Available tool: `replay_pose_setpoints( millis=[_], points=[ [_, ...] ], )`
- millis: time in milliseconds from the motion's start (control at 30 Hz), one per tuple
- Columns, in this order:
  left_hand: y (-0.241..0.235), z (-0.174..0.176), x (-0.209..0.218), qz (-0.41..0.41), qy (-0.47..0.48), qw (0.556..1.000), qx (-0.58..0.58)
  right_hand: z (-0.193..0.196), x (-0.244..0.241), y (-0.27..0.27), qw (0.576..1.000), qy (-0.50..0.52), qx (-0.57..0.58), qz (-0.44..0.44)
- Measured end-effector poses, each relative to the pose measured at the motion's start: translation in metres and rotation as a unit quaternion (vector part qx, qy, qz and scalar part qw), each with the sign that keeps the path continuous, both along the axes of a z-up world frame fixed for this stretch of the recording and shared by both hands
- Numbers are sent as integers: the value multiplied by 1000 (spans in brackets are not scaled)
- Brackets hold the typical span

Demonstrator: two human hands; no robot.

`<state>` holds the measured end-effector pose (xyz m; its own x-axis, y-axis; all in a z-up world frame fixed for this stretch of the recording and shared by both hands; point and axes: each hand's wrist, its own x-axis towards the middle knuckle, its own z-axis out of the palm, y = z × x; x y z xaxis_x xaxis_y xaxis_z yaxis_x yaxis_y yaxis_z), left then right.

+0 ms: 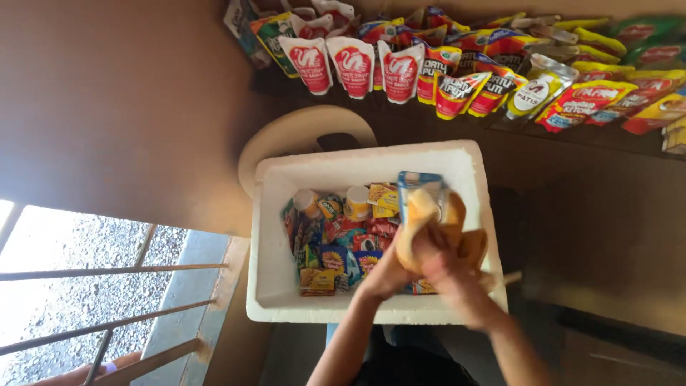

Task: Wiping down packaged grocery items with a cloth and placing them onto retail display shelves.

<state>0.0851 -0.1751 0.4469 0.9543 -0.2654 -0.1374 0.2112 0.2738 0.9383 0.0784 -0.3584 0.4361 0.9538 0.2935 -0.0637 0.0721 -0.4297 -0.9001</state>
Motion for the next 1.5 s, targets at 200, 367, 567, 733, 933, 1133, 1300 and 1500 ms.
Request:
replay_pose_setpoints(
  millis=[200, 367, 567, 733, 933, 1133, 1300, 1500],
  points=[
    [-2, 17, -14, -82, 65, 989, 100, 44, 61, 33, 987, -149, -58, -22],
    [-4, -1, -14, -43, 68, 992, -98, 49, 52, 37, 993, -51, -100, -24],
    [16, -10, 6, 46, 159, 877, -450, 45, -10, 25, 976, -213, -30, 30],
    [20, 28, 15, 93, 158, 945, -273, -13, -2, -26, 993, -15, 49, -102],
    [-25, 52, 9, 40, 112, 992, 45, 44, 14, 2, 722, 278, 634, 0],
    [-20, 18, 16, 150, 34, 988, -1, 8, 6, -12, 854, 284, 415, -137],
    [-21, -28, 7, 106, 206, 932, -278, -8, 11, -21, 989, 69, 47, -120],
    [-6, -26, 10, 191, 174, 955, -148, 12, 13, -49, 910, 207, 293, -208]
  ],
)
